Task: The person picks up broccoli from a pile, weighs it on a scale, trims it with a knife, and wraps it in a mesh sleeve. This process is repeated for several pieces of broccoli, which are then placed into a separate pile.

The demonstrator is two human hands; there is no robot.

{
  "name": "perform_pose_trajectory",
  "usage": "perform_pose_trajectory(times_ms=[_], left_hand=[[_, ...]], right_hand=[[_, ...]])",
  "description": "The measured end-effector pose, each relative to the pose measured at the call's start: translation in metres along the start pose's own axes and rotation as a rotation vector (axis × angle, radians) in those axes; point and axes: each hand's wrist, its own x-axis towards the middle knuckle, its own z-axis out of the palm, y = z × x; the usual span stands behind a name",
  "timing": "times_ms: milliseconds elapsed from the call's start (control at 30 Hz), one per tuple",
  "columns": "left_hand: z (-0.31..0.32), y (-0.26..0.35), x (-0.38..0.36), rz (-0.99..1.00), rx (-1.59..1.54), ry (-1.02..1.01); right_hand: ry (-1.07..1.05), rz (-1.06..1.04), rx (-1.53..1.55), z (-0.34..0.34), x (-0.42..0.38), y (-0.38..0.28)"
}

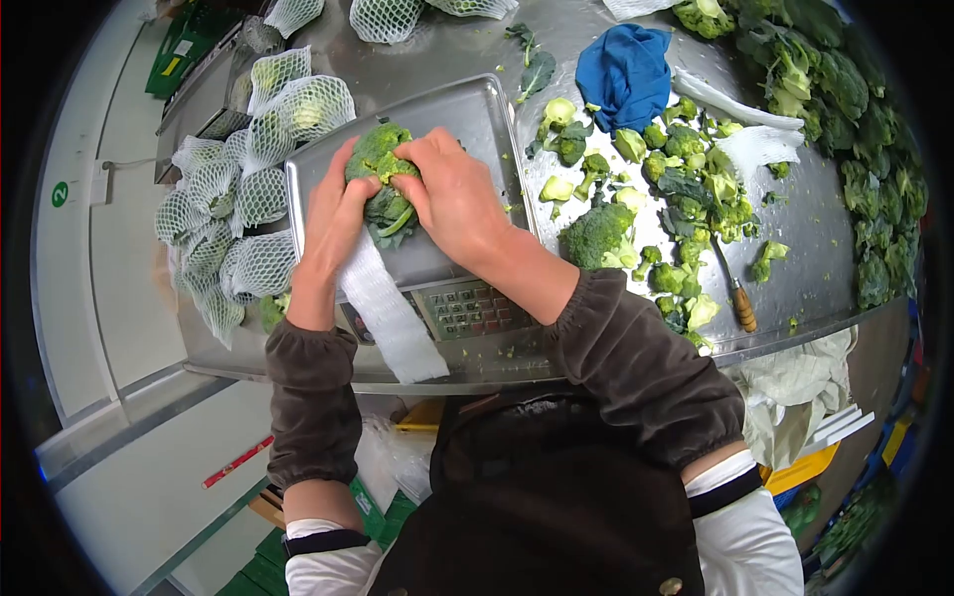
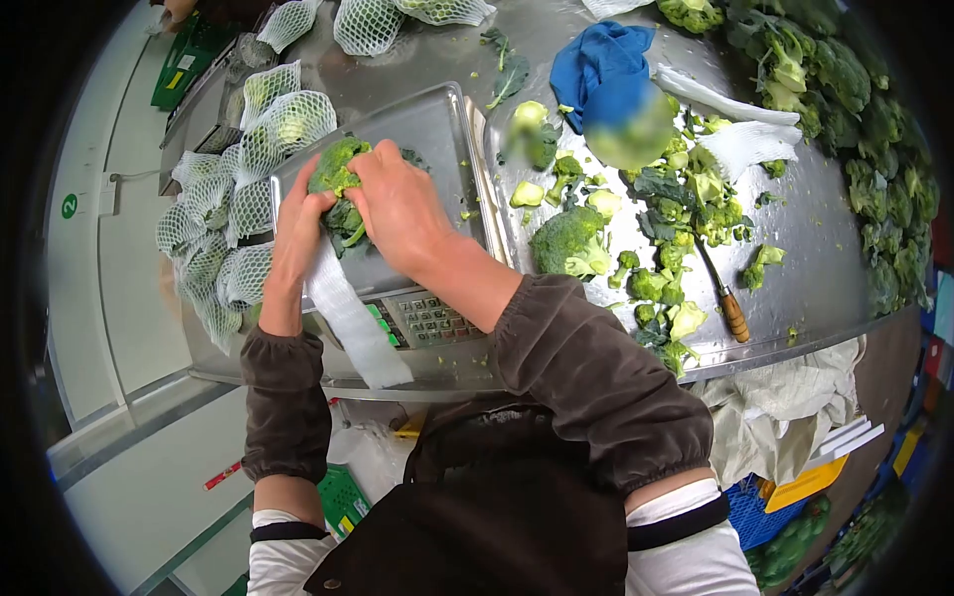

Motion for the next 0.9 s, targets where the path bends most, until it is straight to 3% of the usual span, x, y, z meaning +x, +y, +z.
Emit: perform_pose_trajectory(times_ms=[100,200,300,333,400,600,900], left_hand=[[0.001,-0.006,0.003,-0.012,-0.059,0.017],[-0.001,-0.003,0.004,0.011,-0.042,0.013],[0.001,0.001,0.003,0.040,0.058,0.014],[0.001,0.003,0.003,0.051,0.086,0.010],[0.001,0.007,0.000,0.013,0.091,-0.010],[0.004,-0.011,-0.001,0.102,0.012,0.008],[-0.003,-0.018,-0.002,0.190,-0.056,-0.021]], right_hand=[[0.018,-0.053,-0.010,-0.001,-0.003,0.002],[-0.093,-0.083,0.167,-0.021,-0.007,0.005],[-0.043,0.171,0.137,-0.044,-0.001,-0.015],[-0.042,0.158,0.138,-0.040,0.005,-0.012],[0.273,-0.252,0.000,-0.022,0.019,0.003],[0.177,-0.344,0.078,0.023,0.030,0.013],[0.214,-0.184,0.124,0.035,0.036,0.011]])
